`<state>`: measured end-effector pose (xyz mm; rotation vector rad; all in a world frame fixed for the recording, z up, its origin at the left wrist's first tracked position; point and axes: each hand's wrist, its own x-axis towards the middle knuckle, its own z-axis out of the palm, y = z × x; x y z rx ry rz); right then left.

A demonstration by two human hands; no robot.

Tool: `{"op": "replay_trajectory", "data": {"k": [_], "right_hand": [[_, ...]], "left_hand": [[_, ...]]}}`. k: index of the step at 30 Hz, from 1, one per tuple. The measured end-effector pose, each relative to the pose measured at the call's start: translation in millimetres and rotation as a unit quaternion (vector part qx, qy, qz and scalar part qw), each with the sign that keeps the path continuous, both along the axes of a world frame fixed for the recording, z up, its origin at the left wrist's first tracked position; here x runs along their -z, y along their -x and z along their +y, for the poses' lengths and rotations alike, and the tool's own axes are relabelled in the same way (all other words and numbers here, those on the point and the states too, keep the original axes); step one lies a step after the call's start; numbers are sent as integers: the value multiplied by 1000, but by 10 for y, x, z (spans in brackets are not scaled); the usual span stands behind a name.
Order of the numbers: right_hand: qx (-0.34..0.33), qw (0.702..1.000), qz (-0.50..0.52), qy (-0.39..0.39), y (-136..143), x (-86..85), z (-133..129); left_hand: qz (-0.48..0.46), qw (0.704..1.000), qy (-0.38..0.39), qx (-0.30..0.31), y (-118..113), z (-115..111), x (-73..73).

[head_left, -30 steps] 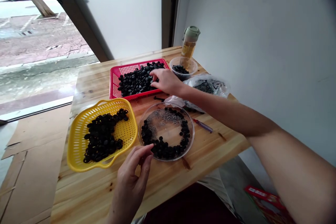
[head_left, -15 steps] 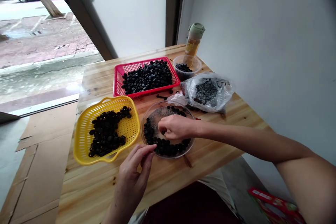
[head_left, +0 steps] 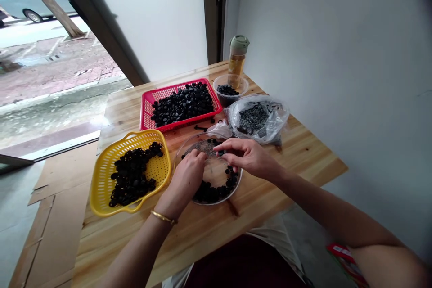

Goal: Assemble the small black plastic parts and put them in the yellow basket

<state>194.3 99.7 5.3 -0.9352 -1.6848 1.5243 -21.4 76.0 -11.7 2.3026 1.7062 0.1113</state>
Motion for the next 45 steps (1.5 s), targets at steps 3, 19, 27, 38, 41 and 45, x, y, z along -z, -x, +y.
{"op": "replay_trajectory", "data": {"k": [3, 19, 27, 38, 41, 45], "right_hand": [[22, 997, 55, 41, -85, 15, -64], [66, 954, 216, 197, -84, 208, -333], [64, 957, 204, 196, -30, 178, -430], [65, 954, 225, 189, -62, 222, -527], [67, 952, 234, 187, -66, 245, -547], [70, 950, 237, 193, -78, 275, -567]], "left_hand": [[13, 1000, 24, 12, -65, 151, 28], [45, 998, 25, -23, 65, 117, 40], [24, 999, 21, 6, 127, 139, 80], [27, 999, 16, -16, 32, 246, 27], [40, 999, 23, -25, -57, 303, 80], [38, 999, 30, -22, -168, 333, 136]]}}
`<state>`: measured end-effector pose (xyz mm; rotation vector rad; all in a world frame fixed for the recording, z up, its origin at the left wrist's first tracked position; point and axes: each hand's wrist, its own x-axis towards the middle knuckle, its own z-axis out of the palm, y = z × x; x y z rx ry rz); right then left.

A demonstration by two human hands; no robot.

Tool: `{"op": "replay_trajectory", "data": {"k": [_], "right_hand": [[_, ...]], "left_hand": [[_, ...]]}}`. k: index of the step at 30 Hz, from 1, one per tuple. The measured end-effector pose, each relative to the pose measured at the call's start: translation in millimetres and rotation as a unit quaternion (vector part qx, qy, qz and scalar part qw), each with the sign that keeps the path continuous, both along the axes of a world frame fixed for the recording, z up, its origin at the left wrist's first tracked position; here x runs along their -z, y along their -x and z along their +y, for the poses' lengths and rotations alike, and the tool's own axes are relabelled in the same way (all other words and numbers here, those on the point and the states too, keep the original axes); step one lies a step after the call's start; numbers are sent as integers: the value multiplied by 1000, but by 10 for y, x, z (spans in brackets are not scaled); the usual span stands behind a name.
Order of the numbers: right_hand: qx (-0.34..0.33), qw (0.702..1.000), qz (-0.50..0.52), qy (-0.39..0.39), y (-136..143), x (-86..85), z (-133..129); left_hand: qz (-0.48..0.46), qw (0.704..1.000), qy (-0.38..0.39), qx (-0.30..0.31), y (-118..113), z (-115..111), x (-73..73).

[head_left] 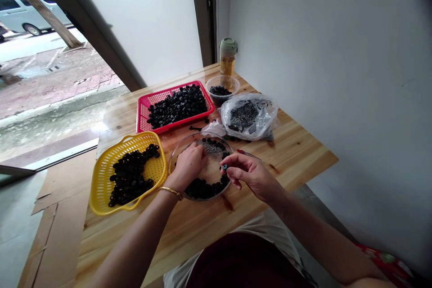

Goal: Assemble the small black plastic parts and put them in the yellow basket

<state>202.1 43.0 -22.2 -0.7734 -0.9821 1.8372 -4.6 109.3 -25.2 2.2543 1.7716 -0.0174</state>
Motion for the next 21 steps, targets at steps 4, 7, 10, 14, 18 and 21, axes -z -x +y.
{"op": "replay_trajectory", "data": {"k": [4, 7, 10, 14, 18, 21], "right_hand": [[9, 1000, -4, 8, -12, 22, -14], [22, 1000, -2, 7, -18, 29, -28], [21, 1000, 13, 8, -12, 38, -48], [29, 999, 34, -1, 34, 52, -75], [34, 999, 25, -31, 104, 53, -105], [35, 998, 22, -44, 161, 47, -129]], "left_hand": [[-19, 1000, -3, -1, -50, -30, -25], [-56, 998, -20, -15, -44, -101, -129], [-116, 991, -53, -32, -26, -273, -302], [-331, 938, -77, -72, -44, -655, -488], [-608, 776, -5, -168, -129, -981, -507], [-688, 696, 14, -206, -195, -1079, -457]]}}
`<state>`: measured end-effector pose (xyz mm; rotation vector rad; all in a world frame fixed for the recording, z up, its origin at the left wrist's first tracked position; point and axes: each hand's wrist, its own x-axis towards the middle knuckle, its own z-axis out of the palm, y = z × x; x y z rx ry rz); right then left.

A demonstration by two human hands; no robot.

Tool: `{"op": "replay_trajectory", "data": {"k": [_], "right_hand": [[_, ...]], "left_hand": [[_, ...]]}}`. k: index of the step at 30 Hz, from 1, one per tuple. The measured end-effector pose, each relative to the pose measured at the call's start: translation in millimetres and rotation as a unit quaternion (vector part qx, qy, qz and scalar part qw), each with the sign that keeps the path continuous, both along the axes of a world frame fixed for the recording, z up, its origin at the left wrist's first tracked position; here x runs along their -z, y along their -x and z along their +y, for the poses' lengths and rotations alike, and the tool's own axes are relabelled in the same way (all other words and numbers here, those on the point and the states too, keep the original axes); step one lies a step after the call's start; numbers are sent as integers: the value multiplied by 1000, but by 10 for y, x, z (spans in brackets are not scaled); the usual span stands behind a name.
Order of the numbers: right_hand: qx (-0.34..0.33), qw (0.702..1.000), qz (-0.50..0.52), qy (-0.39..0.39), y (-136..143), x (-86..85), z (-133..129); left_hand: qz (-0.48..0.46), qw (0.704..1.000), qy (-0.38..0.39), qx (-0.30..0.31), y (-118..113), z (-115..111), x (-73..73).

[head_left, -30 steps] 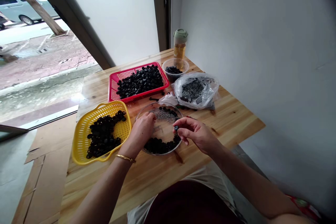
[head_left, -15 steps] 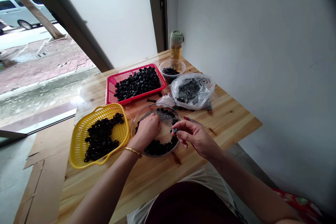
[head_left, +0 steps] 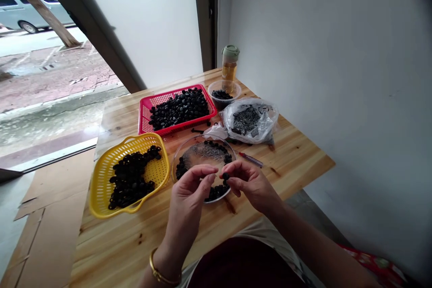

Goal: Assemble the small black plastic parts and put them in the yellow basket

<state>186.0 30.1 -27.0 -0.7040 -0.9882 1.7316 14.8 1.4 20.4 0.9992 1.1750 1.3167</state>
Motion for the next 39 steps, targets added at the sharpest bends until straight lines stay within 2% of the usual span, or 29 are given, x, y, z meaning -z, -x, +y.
{"op": "replay_trajectory", "data": {"k": [5, 15, 20, 24, 27, 28, 29, 30, 32, 33, 36, 39], "right_hand": [[8, 1000, 17, -22, 97, -26, -29], [25, 997, -19, -64, 192, -113, -55], [29, 996, -68, -59, 221, -99, -108], [-5, 997, -73, -21, 260, -54, -156], [-34, 997, -63, 6, 277, -47, -173], [-37, 997, -60, 13, 281, -48, -171], [-37, 998, -56, 19, 285, -51, -165], [-34, 998, -50, 22, 290, -54, -157], [-21, 999, -34, 26, 305, -61, -140], [-16, 999, -27, 28, 313, -65, -134], [-14, 999, -17, 34, 336, -76, -135], [-23, 999, -23, 33, 338, -77, -151]], "left_hand": [[-80, 997, 7, -6, -43, -28, 80], [-85, 996, -7, -21, -36, -92, 167], [-108, 993, 24, -32, -43, -156, 197], [-35, 999, 9, -6, 76, -244, 131], [106, 993, -31, 53, 389, -244, -9], [181, 980, -49, 63, 550, -207, -60], [280, 956, -70, 57, 733, -148, -106], [388, 916, -93, 49, 928, -70, -143], [602, 794, -64, 58, 1304, 120, -180], [678, 728, -24, 95, 1462, 217, -178], [719, 676, 18, 160, 1734, 438, -109], [727, 658, 29, 194, 1754, 535, -12]]}}
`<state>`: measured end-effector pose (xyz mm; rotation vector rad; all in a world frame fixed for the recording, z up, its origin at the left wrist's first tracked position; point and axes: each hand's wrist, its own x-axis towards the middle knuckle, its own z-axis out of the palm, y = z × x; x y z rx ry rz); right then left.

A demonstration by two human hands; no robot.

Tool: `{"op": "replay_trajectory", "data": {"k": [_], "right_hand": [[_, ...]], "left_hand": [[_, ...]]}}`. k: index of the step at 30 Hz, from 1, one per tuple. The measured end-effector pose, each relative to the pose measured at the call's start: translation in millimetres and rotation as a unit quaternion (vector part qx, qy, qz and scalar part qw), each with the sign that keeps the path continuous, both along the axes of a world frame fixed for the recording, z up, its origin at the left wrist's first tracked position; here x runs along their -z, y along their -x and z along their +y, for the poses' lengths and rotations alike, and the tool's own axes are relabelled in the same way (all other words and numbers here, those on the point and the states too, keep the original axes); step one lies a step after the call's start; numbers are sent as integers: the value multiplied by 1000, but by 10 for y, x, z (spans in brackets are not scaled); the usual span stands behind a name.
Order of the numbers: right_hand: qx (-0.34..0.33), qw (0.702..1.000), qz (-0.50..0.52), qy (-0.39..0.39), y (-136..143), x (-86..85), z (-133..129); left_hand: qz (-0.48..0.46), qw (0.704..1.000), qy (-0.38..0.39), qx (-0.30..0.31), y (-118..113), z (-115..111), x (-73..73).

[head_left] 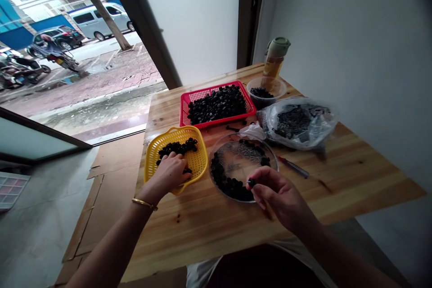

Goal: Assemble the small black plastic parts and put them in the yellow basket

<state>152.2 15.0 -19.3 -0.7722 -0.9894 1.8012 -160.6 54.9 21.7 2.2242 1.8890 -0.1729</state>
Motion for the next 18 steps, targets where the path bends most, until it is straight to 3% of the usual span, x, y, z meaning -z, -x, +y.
{"op": "replay_trajectory", "data": {"k": [7, 18], "right_hand": [[-4, 1000, 2, -6, -14, 1, 8], [-25, 1000, -7, 5, -23, 20, -29]], "left_hand": [[-7, 999, 16, 29, -60, 52, 117], [-104, 991, 14, 78, -173, 157, 199]]}}
